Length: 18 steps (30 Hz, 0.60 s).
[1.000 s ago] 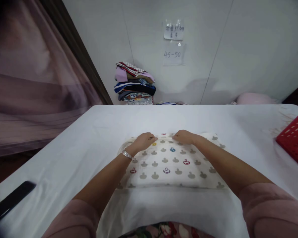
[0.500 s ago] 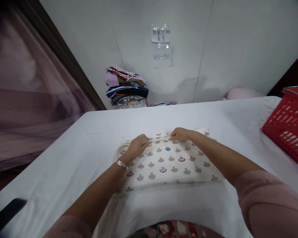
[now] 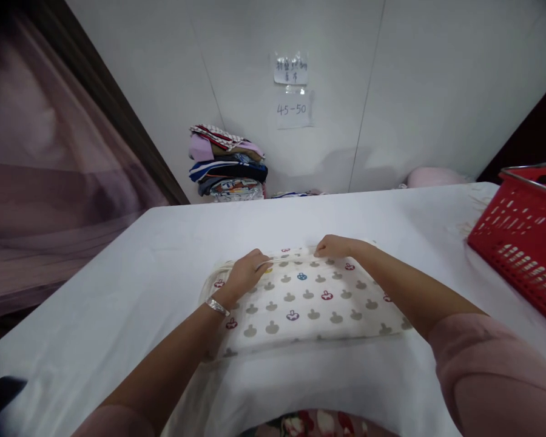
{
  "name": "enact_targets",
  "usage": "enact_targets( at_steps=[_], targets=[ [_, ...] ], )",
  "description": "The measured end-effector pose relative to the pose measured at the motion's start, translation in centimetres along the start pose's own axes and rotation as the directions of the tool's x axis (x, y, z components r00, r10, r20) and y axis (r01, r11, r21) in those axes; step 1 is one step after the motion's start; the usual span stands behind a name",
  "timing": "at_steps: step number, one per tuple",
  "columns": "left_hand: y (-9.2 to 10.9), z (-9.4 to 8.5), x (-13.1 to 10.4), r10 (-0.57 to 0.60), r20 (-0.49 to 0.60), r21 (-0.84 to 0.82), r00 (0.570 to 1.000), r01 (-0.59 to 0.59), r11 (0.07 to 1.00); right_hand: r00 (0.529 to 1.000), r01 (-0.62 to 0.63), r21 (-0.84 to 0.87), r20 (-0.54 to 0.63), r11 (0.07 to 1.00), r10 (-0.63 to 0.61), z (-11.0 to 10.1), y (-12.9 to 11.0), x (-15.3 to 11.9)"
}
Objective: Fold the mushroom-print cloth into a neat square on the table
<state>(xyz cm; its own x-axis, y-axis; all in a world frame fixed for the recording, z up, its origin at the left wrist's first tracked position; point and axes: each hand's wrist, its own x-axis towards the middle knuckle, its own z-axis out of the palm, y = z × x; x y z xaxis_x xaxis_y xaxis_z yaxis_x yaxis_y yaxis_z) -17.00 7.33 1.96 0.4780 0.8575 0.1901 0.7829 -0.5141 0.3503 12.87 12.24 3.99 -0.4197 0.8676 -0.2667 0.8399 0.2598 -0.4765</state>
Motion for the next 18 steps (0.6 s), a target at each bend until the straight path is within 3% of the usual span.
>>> enact_targets(
  at_steps=[3, 8, 13, 18],
  targets=[
    [-0.2, 0.2, 0.1, -0.015, 0.004, -0.001, 1.000, 0.015, 1.000, 0.992, 0.052, 0.074, 0.110, 0.996, -0.060, 0.3, 0.3, 0.2],
    [-0.5, 0.9, 0.9, -0.121, 0.038, 0.057, 0.992, 0.119, 0.991, 0.994, 0.068, -0.073, -0.084, 0.995, -0.074, 1.2, 0.2, 0.3],
    [-0.5, 1.6, 2.1, -0.208, 0.078, 0.110, 0.975, 0.199, 0.974, 0.985, 0.043, -0.332, -0.142, 0.942, -0.094, 2.6, 0.0, 0.7],
    [-0.6, 1.8, 2.1, -0.206, 0.054, 0.112, 0.977, 0.200, 0.974, 0.973, 0.018, -0.398, -0.205, 0.917, -0.108, 3.3, -0.1, 0.8]
  ],
)
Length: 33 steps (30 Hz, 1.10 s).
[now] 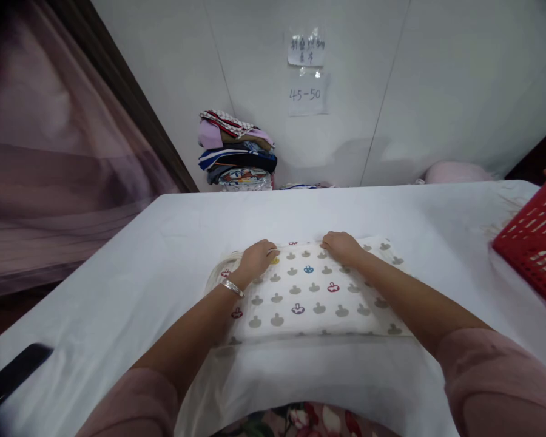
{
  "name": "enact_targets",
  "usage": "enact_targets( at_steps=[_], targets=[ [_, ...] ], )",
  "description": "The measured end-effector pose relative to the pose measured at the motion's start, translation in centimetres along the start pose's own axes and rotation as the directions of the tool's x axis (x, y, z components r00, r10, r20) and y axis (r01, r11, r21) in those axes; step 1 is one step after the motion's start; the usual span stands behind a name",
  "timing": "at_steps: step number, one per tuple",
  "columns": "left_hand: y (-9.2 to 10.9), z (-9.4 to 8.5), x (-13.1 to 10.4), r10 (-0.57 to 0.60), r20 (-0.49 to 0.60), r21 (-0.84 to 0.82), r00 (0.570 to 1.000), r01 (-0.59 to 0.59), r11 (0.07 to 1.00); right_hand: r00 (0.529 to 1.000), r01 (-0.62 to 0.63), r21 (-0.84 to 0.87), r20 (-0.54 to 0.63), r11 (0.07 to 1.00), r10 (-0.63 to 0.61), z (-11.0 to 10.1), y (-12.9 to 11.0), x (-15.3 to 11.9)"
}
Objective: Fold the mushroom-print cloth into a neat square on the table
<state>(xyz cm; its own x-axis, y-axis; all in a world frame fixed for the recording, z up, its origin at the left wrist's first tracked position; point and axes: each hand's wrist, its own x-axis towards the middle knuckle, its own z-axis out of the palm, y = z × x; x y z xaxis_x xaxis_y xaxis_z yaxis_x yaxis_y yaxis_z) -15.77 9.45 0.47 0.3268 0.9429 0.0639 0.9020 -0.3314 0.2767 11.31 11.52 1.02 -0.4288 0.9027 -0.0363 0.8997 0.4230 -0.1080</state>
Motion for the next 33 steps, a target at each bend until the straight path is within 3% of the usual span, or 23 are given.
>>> enact_targets(
  at_steps=[7, 14, 19, 22, 25, 28, 31, 33],
  targets=[
    [-0.2, 0.4, 0.3, -0.023, -0.002, 0.065, 1.000, 0.023, 0.998, 0.999, -0.035, -0.029, -0.035, 0.999, 0.034, 1.0, 0.1, 0.3],
    [-0.6, 1.1, 0.2, 0.017, -0.092, 0.004, 0.996, -0.016, 1.000, 0.994, -0.025, 0.027, -0.103, 0.999, 0.027, 1.8, 0.7, 0.2],
    [-1.2, 1.4, 0.3, 0.078, -0.151, 0.046, 0.985, -0.072, 0.996, 0.985, -0.097, -0.017, -0.148, 0.995, 0.093, 1.1, 4.8, -2.8],
    [-1.3, 1.5, 0.5, 0.102, -0.171, 0.065, 0.980, -0.092, 0.994, 0.946, -0.228, -0.018, -0.241, 0.974, 0.217, 0.8, 8.4, -6.8],
    [-1.2, 1.5, 0.5, 0.096, -0.183, 0.077, 0.978, -0.083, 0.994, 0.845, -0.420, 0.080, -0.330, 0.904, 0.421, 0.6, 10.6, -10.5],
    [-1.1, 1.4, 0.6, 0.099, -0.191, 0.082, 0.977, -0.084, 0.993, 0.752, -0.559, 0.279, -0.227, 0.781, 0.619, 0.6, 10.6, -12.1],
    [-1.1, 1.4, 0.6, 0.091, -0.185, 0.080, 0.979, -0.077, 0.994, 0.747, -0.614, 0.318, -0.062, 0.723, 0.662, 0.3, 9.3, -11.8],
    [-1.1, 1.4, 0.6, 0.079, -0.181, 0.077, 0.980, -0.066, 0.995, 0.743, -0.639, 0.273, -0.024, 0.719, 0.669, 0.1, 8.5, -11.3]
  ],
)
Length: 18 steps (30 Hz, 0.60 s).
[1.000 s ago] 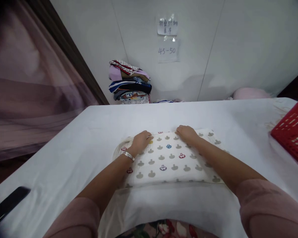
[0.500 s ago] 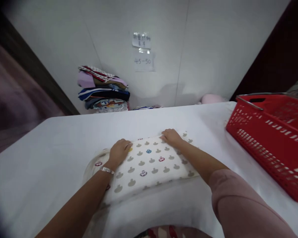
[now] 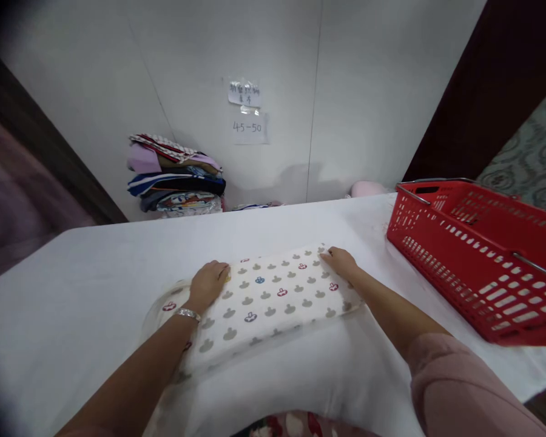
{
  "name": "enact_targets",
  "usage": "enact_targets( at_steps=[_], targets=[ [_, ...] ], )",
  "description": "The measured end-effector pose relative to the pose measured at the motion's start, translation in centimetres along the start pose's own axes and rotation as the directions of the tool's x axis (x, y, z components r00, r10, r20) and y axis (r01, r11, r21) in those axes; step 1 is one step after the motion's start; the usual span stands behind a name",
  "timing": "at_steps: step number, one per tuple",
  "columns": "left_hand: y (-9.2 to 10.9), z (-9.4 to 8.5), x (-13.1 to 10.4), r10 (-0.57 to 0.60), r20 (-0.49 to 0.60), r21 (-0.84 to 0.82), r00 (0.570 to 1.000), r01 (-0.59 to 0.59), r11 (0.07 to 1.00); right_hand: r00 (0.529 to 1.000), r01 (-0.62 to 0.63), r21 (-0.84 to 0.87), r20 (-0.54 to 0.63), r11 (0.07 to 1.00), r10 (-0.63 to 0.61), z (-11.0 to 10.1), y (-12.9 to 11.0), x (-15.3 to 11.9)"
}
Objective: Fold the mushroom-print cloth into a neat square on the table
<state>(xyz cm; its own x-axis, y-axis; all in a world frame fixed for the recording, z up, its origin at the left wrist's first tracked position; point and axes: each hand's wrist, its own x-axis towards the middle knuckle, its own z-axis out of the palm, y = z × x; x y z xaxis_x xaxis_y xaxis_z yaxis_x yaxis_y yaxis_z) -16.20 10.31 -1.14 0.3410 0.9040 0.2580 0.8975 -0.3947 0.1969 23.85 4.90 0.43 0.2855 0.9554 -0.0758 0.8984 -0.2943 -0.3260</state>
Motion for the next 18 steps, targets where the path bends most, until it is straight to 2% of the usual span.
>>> enact_targets(
  at_steps=[2, 5, 10, 13, 18],
  targets=[
    [-0.1, 0.1, 0.0, 0.001, -0.006, -0.004, 1.000, -0.001, 1.000, 1.000, -0.009, -0.023, -0.024, 1.000, 0.008, 0.1, -0.3, -0.2],
    [-0.2, 0.3, 0.2, 0.032, -0.018, -0.017, 0.999, -0.032, 0.999, 0.998, -0.031, -0.007, -0.061, 0.999, 0.031, 0.4, 0.6, -0.5],
    [0.0, 0.5, 0.5, 0.064, 0.005, -0.044, 0.998, -0.064, 0.997, 0.999, -0.036, -0.063, 0.006, 0.997, 0.037, 0.8, 1.9, -0.1],
    [-0.1, 0.5, 0.5, 0.056, -0.003, -0.063, 0.998, -0.056, 0.996, 0.998, -0.036, -0.082, 0.051, 0.996, 0.041, 0.3, 1.1, 1.2],
    [-0.1, 0.6, 0.4, 0.060, -0.014, -0.068, 0.998, -0.061, 0.996, 0.988, -0.137, 0.035, 0.081, 0.990, 0.134, -0.3, -1.0, 3.4]
  ],
)
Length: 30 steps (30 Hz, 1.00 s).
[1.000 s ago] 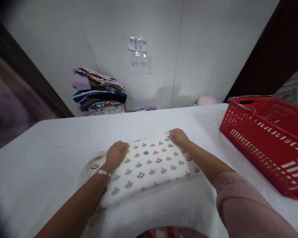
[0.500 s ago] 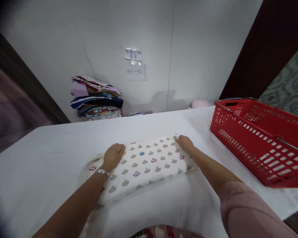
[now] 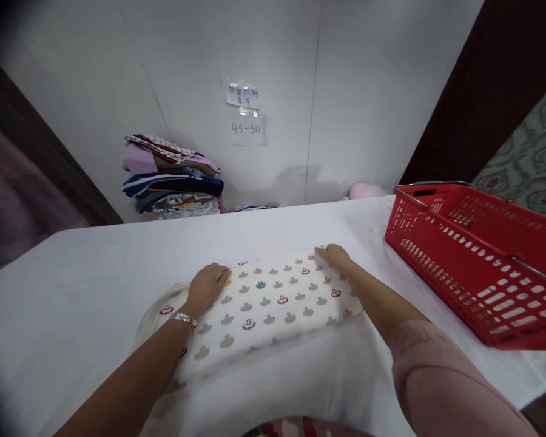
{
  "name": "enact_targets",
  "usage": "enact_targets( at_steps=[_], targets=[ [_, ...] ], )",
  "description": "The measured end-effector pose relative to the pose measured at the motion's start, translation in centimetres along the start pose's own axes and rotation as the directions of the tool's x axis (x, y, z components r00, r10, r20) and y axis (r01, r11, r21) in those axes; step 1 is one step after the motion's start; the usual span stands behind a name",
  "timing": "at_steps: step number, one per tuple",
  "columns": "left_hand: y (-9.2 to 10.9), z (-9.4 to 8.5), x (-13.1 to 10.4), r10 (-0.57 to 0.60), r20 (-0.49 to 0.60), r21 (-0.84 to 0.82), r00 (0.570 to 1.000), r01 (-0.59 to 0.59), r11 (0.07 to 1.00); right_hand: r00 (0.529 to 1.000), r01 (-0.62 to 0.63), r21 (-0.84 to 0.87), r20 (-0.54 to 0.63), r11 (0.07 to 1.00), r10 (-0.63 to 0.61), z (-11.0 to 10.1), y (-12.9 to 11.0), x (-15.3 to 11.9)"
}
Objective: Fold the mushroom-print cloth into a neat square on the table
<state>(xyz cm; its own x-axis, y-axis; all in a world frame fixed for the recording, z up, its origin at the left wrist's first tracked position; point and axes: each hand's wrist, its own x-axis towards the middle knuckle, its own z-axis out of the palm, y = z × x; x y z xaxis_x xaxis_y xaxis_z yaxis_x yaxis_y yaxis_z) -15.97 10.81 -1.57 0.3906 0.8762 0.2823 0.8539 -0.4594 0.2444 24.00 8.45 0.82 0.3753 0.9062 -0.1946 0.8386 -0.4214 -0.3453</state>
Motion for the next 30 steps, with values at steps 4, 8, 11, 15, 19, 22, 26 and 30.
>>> enact_targets(
  at_steps=[4, 8, 11, 15, 19, 22, 26, 30],
  targets=[
    [0.3, -0.3, 0.1, 0.001, 0.001, 0.002, 1.000, -0.001, 1.000, 0.993, 0.051, -0.027, -0.109, 0.998, -0.054, 0.6, -0.3, 0.1],
    [0.8, -0.5, 0.5, 0.020, 0.023, -0.008, 1.000, -0.020, 1.000, 0.981, 0.008, -0.045, -0.192, 0.999, -0.017, 1.5, 0.7, -0.6],
    [1.0, -0.3, 0.9, -0.002, 0.058, -0.003, 0.998, 0.002, 1.000, 0.987, -0.034, -0.082, -0.160, 0.996, 0.021, 1.8, 1.1, -0.8],
    [0.8, 0.1, 0.8, -0.015, 0.040, 0.013, 0.999, 0.015, 1.000, 0.990, -0.012, -0.092, -0.141, 0.996, -0.001, 1.7, 0.9, -0.6],
    [0.6, 0.2, 0.6, -0.034, 0.000, 0.026, 0.999, 0.034, 0.999, 0.988, -0.015, -0.093, -0.156, 0.996, 0.000, 1.7, 0.7, -0.8],
    [0.7, 0.0, 0.5, -0.038, -0.002, 0.007, 0.999, 0.038, 0.999, 0.988, -0.013, -0.107, -0.154, 0.994, -0.004, 1.8, 0.7, -0.9],
    [1.0, -0.4, 0.6, -0.030, 0.008, 0.012, 1.000, 0.030, 0.999, 0.984, -0.036, -0.095, -0.178, 0.995, 0.019, 1.9, 0.6, -0.9],
    [1.3, -0.8, 0.7, -0.004, 0.001, 0.080, 1.000, 0.004, 0.997, 0.983, -0.051, -0.093, -0.180, 0.994, 0.033, 2.0, 0.6, -0.8]
  ],
)
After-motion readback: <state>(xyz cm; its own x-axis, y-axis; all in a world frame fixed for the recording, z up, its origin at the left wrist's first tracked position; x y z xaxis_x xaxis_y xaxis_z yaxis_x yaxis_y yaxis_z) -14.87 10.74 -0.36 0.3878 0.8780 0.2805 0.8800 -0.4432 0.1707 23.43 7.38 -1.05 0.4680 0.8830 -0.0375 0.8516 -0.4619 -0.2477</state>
